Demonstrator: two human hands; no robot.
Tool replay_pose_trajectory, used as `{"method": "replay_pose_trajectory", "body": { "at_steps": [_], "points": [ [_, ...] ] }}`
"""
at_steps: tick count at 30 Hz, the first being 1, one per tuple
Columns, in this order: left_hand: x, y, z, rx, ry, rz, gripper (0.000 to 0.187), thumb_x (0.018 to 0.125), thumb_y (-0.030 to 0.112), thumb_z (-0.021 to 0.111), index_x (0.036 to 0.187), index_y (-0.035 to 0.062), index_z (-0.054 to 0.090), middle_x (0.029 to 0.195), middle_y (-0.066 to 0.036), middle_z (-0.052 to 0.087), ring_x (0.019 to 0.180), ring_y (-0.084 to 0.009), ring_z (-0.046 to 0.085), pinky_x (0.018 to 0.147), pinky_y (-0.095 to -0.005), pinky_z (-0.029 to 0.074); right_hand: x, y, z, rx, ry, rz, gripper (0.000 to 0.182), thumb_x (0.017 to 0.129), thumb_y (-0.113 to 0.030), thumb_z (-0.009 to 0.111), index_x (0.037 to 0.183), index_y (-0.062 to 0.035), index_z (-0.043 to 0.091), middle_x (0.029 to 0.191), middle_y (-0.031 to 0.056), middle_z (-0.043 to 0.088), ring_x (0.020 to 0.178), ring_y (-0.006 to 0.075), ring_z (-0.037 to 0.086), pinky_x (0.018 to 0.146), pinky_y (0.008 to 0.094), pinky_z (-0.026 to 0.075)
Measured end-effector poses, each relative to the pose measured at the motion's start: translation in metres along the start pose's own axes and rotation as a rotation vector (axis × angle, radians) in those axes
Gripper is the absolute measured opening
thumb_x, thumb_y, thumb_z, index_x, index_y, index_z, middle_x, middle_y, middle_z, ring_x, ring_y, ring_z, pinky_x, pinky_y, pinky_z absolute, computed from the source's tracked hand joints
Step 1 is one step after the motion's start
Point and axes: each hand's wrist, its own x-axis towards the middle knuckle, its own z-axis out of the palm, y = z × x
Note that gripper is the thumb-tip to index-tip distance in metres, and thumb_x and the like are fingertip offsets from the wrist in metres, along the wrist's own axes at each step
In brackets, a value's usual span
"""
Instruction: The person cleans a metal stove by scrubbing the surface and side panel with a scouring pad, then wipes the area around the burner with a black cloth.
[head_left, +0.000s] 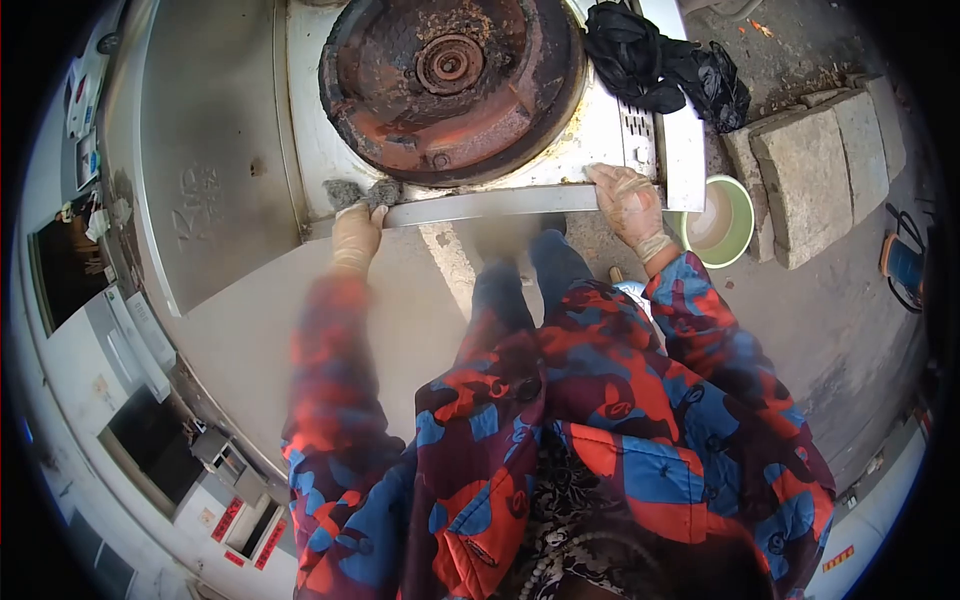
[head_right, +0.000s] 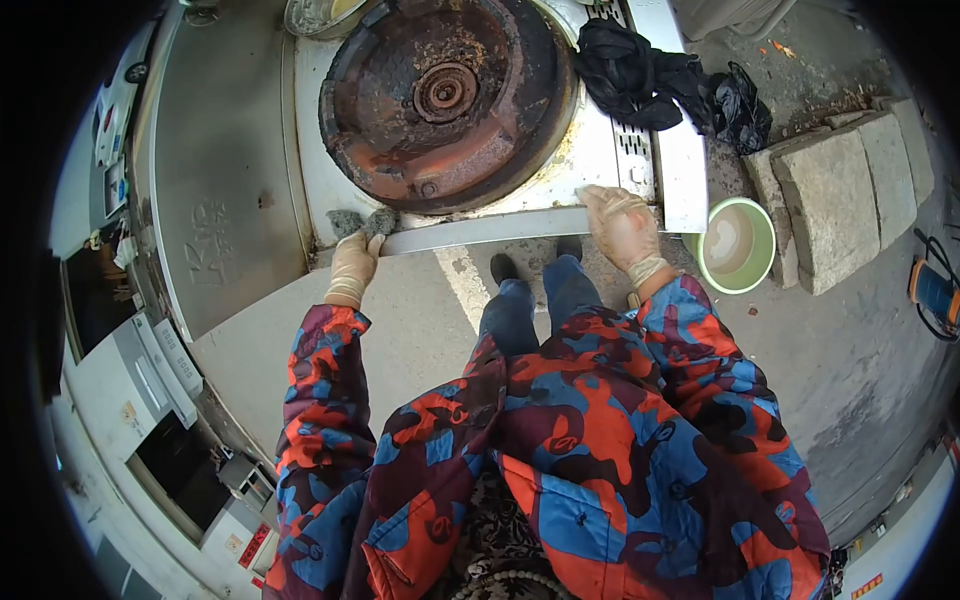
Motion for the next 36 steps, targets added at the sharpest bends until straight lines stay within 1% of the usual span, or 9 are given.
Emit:
{"method": "replay_pose_trajectory", "body": {
  "at_steps": [4, 12, 14, 18, 22, 25, 28, 34, 36],
  "points": [
    [0.008, 0.023, -0.009, 0.030, -0.145, 0.175, 0.045, 0.092, 0.043, 0.056, 0.096, -0.0012, 0.065, 0.095, -0.025, 0.065, 0.093, -0.0430, 0.061, 0.082, -0.0462, 0.048, -0.003, 0.002, 0.002, 0.014, 0.027, 0.013, 0.026, 0.090, -0.016, 0.051, 0.110, -0.0120, 0.066, 0.109, 0.0086, 0.068, 0.101, 0.0294, 0.063, 0.089, 0.0396, 0.050],
    [-0.031, 0.091, 0.009, -0.064, 0.004, 0.365, 0.037, 0.090, 0.035, 0.058, 0.080, 0.0000, 0.063, 0.085, -0.024, 0.064, 0.086, -0.0425, 0.060, 0.080, -0.0486, 0.046, 0.004, -0.012, 0.006, -0.048, 0.053, 0.120, 0.025, 0.087, -0.017, 0.055, 0.107, -0.0148, 0.069, 0.109, 0.0075, 0.069, 0.100, 0.0273, 0.063, 0.088, 0.0381, 0.051],
    [-0.044, 0.121, 0.014, -0.228, 0.046, 0.658, 0.033, 0.088, 0.033, 0.059, 0.087, 0.0005, 0.064, 0.094, -0.022, 0.065, 0.091, -0.0403, 0.060, 0.082, -0.0473, 0.046, 0.006, -0.014, 0.010, -0.073, 0.037, 0.151, 0.025, 0.087, -0.017, 0.055, 0.107, -0.0159, 0.069, 0.109, 0.0072, 0.068, 0.099, 0.0272, 0.063, 0.088, 0.0379, 0.051],
    [-0.048, 0.165, 0.003, -0.140, -0.050, 0.505, 0.032, 0.086, 0.027, 0.061, 0.104, 0.0002, 0.061, 0.102, -0.019, 0.065, 0.098, -0.0368, 0.061, 0.086, -0.0457, 0.047, 0.008, -0.018, 0.013, -0.129, -0.006, 0.241, 0.025, 0.087, -0.017, 0.055, 0.106, -0.0184, 0.070, 0.110, 0.0067, 0.068, 0.101, 0.0263, 0.063, 0.088, 0.0372, 0.051],
    [-0.038, 0.109, 0.024, -0.082, 0.115, 0.524, 0.028, 0.085, 0.026, 0.062, 0.099, 0.0017, 0.062, 0.092, -0.019, 0.066, 0.089, -0.0383, 0.062, 0.080, -0.0475, 0.048, 0.002, -0.014, 0.012, -0.038, 0.157, 0.169, 0.027, 0.086, -0.014, 0.056, 0.110, -0.0125, 0.068, 0.109, 0.0096, 0.068, 0.104, 0.0273, 0.061, 0.091, 0.0363, 0.050],
    [-0.016, 0.045, 0.020, -0.073, 0.112, 0.421, 0.024, 0.084, 0.025, 0.062, 0.087, 0.0012, 0.061, 0.084, -0.023, 0.064, 0.083, -0.0424, 0.061, 0.076, -0.0516, 0.047, 0.009, -0.013, -0.016, -0.120, 0.253, 0.162, 0.035, 0.082, -0.013, 0.061, 0.116, -0.0087, 0.065, 0.119, 0.0114, 0.062, 0.114, 0.0290, 0.055, 0.100, 0.0390, 0.043],
    [-0.015, 0.058, 0.022, -0.089, 0.072, 0.492, 0.024, 0.085, 0.024, 0.061, 0.090, 0.0007, 0.062, 0.084, -0.024, 0.064, 0.084, -0.0432, 0.061, 0.078, -0.0507, 0.047, 0.025, 0.007, -0.041, -0.304, 0.450, 0.199, 0.059, 0.078, -0.022, 0.069, 0.134, -0.0121, 0.053, 0.137, 0.0128, 0.047, 0.131, 0.0365, 0.038, 0.108, 0.0474, 0.031],
    [-0.043, 0.157, 0.031, -0.077, 0.108, 0.610, 0.028, 0.086, 0.022, 0.059, 0.104, -0.0007, 0.061, 0.099, -0.023, 0.065, 0.095, -0.0394, 0.061, 0.084, -0.0465, 0.048, 0.114, 0.039, -0.084, -0.533, 0.063, 0.440, 0.105, 0.066, -0.053, 0.079, 0.150, -0.0169, 0.026, 0.154, 0.0107, 0.028, 0.143, 0.0381, 0.020, 0.112, 0.0576, 0.020],
    [-0.044, 0.205, 0.036, -0.118, 0.009, 0.577, 0.032, 0.086, 0.021, 0.059, 0.109, -0.0014, 0.060, 0.105, -0.022, 0.064, 0.100, -0.0382, 0.060, 0.089, -0.0456, 0.047, 0.134, 0.063, -0.076, -0.496, -0.082, 0.372, 0.104, 0.065, -0.052, 0.080, 0.149, -0.0152, 0.029, 0.151, 0.0107, 0.033, 0.139, 0.0376, 0.029, 0.108, 0.0558, 0.028]
  ]
}}
